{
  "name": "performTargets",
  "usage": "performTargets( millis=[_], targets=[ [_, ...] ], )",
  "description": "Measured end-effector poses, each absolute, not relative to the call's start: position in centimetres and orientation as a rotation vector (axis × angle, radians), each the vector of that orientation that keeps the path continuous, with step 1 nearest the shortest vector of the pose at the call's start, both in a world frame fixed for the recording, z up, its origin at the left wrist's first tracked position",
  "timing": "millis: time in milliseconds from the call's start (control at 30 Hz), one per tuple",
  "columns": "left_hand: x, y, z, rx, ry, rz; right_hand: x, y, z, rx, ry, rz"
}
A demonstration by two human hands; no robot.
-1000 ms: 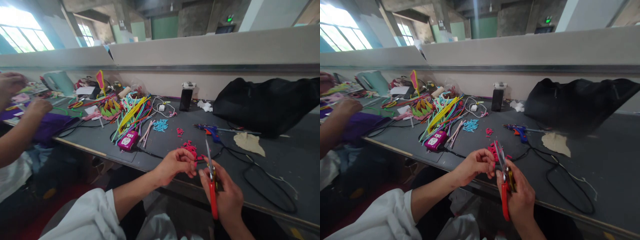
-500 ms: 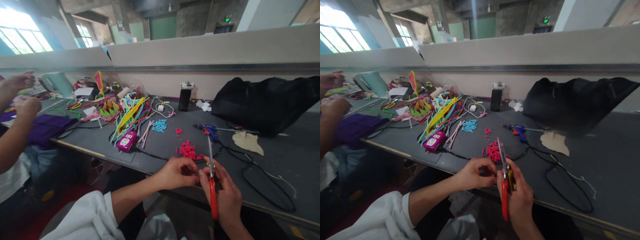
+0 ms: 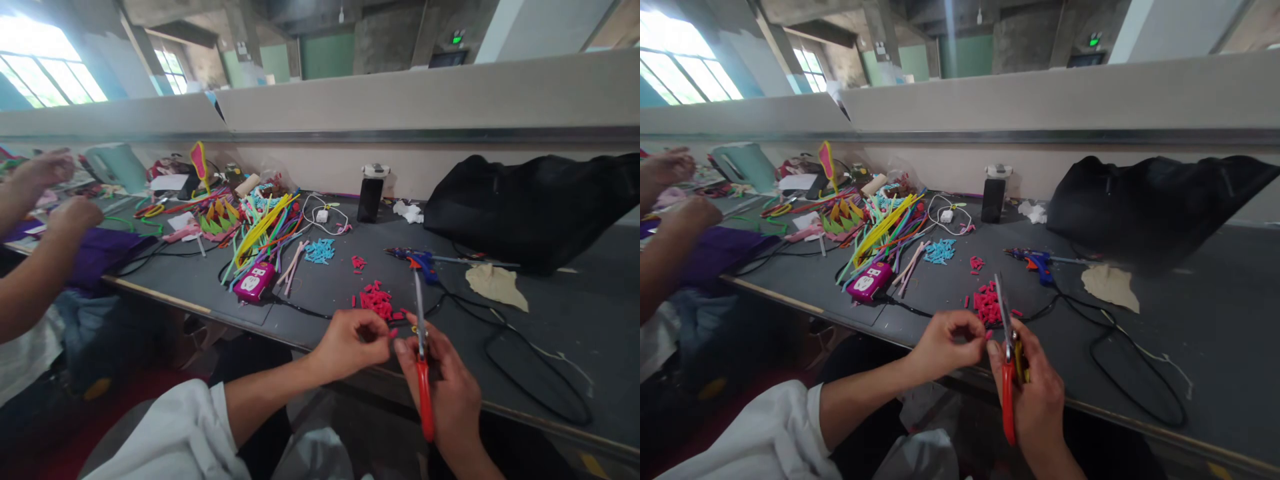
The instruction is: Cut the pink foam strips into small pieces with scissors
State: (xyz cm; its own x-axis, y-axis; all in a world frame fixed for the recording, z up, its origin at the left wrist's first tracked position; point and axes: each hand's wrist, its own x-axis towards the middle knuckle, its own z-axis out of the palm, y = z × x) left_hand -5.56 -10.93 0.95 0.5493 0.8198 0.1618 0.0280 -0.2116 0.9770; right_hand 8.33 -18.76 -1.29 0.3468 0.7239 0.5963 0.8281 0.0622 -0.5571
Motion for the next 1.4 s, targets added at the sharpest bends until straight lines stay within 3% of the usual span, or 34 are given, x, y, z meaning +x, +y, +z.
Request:
performTargets(
  millis=[133, 267, 700, 1400],
  targets=[
    [-5.9, -10.2, 1.9, 1.042, 0.572, 0.866, 8.0, -18.8, -1.9, -1.664, -1.481, -0.06],
    [-6.1, -10.1, 2.4, 0.883, 0.481, 0.885, 7.8, -18.7, -2.7, -1.627, -1.545, 0.045],
    [-5.7, -10.4, 2.1, 0.861, 0.493, 0.899, 7.7, -18.8, -3.3, -1.581, -1.565, 0.147],
    [-5.7, -10.9, 1.7, 0.897, 0.491, 0.909, 7.7, -19.5, -4.0, -1.587, -1.559, 0.036]
  ],
)
